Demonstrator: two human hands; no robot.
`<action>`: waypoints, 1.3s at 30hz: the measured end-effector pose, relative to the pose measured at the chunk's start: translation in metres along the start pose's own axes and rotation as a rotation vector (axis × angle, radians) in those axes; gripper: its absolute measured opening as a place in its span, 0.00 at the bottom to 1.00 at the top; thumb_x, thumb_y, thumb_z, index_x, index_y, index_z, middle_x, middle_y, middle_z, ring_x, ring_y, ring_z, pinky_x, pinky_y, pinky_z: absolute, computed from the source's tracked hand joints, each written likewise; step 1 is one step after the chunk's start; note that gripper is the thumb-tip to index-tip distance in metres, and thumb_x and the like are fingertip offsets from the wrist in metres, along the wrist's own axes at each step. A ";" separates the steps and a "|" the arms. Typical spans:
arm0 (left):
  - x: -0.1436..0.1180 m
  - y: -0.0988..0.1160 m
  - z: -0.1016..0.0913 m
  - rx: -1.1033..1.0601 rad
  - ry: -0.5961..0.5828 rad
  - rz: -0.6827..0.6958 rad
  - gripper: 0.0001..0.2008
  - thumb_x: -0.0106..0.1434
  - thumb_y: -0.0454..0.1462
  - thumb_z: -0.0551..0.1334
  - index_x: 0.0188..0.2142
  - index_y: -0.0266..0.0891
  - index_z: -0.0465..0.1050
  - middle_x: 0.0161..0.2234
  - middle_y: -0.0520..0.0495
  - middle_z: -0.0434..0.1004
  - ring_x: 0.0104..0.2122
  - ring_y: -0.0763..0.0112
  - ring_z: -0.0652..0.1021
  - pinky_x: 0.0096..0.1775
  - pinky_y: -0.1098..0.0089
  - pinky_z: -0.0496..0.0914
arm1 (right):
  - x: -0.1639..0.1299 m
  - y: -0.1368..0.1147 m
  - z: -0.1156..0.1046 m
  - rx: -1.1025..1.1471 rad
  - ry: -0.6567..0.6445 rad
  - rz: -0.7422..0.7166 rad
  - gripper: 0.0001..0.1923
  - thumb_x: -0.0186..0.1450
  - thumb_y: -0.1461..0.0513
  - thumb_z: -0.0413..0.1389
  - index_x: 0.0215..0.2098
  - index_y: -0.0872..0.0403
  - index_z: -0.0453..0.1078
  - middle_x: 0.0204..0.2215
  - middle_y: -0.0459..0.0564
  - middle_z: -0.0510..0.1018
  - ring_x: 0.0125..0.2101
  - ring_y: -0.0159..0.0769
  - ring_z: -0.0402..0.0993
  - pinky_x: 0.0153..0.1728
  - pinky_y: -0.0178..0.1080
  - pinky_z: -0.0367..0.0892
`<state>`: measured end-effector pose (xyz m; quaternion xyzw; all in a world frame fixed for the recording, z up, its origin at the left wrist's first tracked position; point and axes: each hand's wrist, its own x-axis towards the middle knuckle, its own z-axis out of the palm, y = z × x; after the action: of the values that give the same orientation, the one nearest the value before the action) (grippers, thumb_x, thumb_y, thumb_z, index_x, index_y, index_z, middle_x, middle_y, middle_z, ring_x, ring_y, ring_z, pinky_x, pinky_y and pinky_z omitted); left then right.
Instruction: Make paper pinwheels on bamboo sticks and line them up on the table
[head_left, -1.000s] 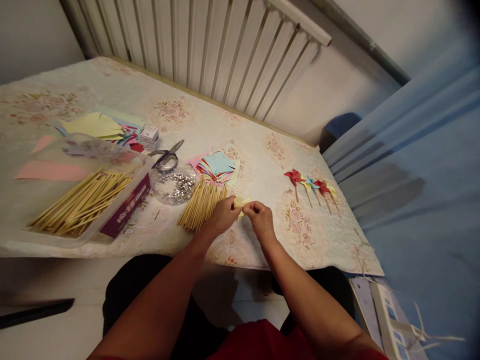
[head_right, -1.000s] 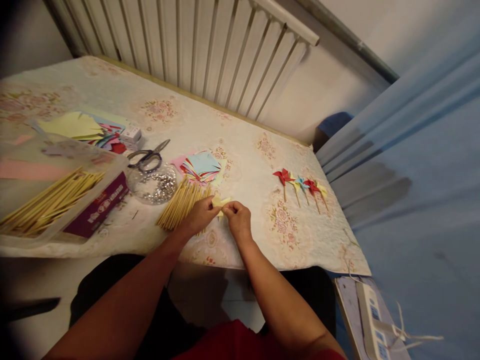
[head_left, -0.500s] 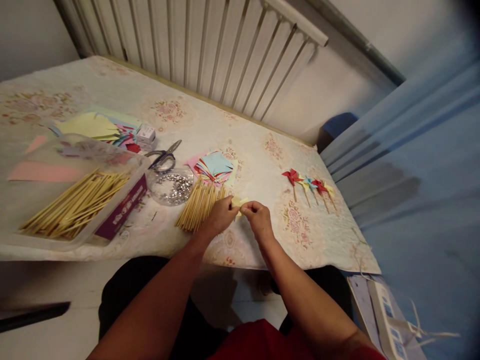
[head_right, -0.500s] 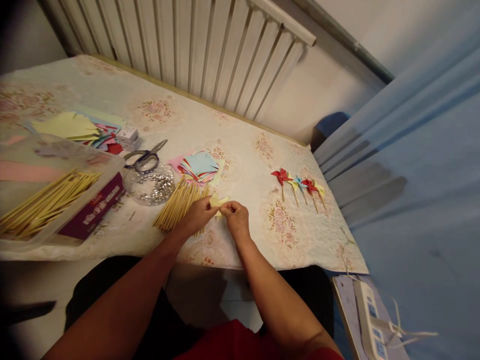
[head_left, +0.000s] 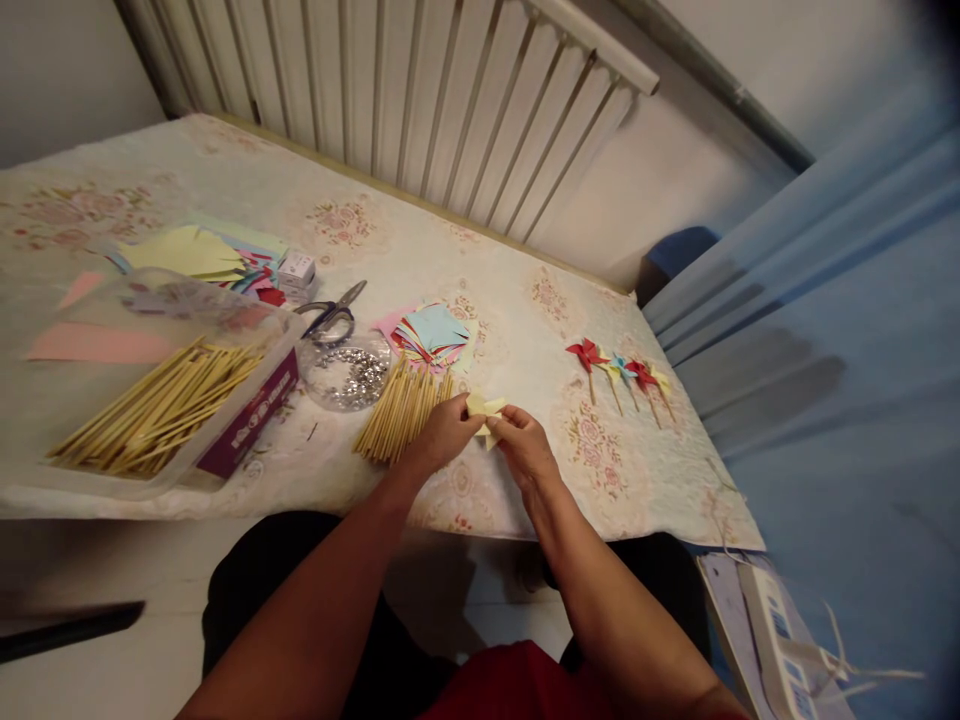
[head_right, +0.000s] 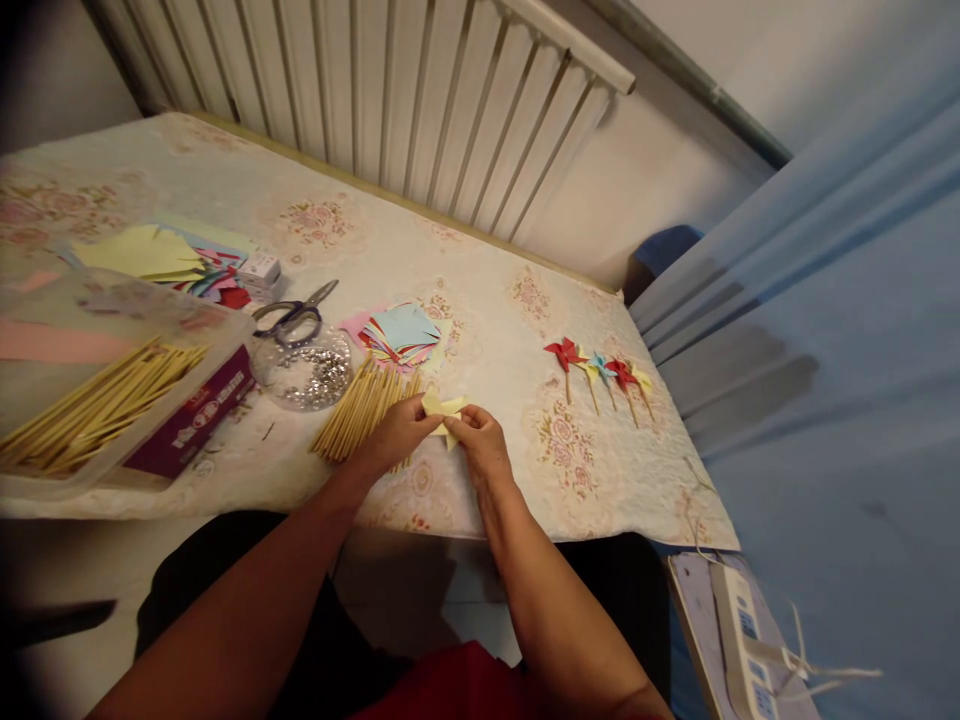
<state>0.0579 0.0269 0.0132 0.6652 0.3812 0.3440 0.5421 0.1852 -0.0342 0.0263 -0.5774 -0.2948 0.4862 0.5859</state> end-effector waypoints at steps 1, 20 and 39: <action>0.000 -0.001 0.000 -0.014 -0.005 -0.001 0.07 0.56 0.37 0.58 0.31 0.34 0.71 0.26 0.52 0.70 0.28 0.73 0.68 0.29 0.73 0.61 | -0.001 0.000 0.001 0.026 -0.035 0.022 0.14 0.47 0.60 0.67 0.32 0.54 0.74 0.29 0.46 0.78 0.28 0.31 0.71 0.32 0.34 0.65; -0.001 -0.001 0.001 -0.195 0.021 -0.108 0.10 0.52 0.36 0.63 0.35 0.34 0.73 0.28 0.49 0.76 0.30 0.69 0.74 0.32 0.72 0.68 | 0.003 0.001 0.003 -0.049 0.037 0.018 0.13 0.44 0.57 0.67 0.26 0.55 0.74 0.21 0.46 0.76 0.26 0.35 0.71 0.28 0.36 0.63; -0.001 -0.002 0.003 -0.314 -0.096 -0.095 0.13 0.53 0.37 0.62 0.37 0.33 0.74 0.31 0.47 0.78 0.35 0.66 0.75 0.35 0.69 0.69 | 0.002 0.000 0.001 -0.085 0.050 0.018 0.13 0.44 0.56 0.65 0.25 0.54 0.73 0.21 0.46 0.77 0.21 0.32 0.68 0.25 0.36 0.62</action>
<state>0.0598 0.0252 0.0104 0.5694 0.3275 0.3412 0.6724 0.1854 -0.0319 0.0264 -0.6162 -0.2952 0.4639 0.5638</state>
